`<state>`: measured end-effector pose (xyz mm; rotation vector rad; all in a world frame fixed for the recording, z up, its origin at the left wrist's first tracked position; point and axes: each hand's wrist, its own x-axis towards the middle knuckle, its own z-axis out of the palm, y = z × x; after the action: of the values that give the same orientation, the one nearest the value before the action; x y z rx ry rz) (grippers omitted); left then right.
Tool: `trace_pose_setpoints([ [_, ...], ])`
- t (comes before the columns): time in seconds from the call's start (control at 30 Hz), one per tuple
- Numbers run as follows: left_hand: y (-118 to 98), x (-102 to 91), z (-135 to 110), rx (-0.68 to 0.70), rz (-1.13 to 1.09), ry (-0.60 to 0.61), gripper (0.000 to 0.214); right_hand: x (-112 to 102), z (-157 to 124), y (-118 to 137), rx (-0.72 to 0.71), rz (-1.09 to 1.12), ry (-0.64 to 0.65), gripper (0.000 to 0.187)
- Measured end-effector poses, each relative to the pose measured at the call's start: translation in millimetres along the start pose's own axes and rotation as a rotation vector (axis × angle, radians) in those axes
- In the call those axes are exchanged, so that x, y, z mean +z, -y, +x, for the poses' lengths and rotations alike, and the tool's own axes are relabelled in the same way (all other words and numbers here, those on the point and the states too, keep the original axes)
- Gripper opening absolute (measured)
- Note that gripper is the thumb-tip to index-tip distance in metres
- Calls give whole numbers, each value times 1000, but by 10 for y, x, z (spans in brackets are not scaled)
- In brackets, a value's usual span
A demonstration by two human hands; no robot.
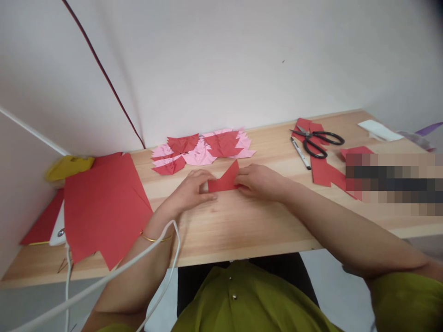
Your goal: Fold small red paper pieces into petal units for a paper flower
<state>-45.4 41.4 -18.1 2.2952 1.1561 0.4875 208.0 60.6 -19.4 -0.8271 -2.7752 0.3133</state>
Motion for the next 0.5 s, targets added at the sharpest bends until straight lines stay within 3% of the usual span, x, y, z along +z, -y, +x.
trace_pose_setpoints([
  [0.1,-10,45,25,46,12,-72,42,21,16,4,5,-83,-39,18],
  [0.2,-92,37,35,76,-87,-182,24,-18,10,41,44,53,-153,12],
  [0.23,-131,21,29,54,-157,-208,15,-43,2,59,59,135,-189,11],
  [0.37,-260,-27,-18,-176,-509,-261,20,-155,-35,140,150,499,-292,14],
  [0.5,-299,8,-33,-296,-703,-356,21,-193,-42,197,162,689,-259,20],
])
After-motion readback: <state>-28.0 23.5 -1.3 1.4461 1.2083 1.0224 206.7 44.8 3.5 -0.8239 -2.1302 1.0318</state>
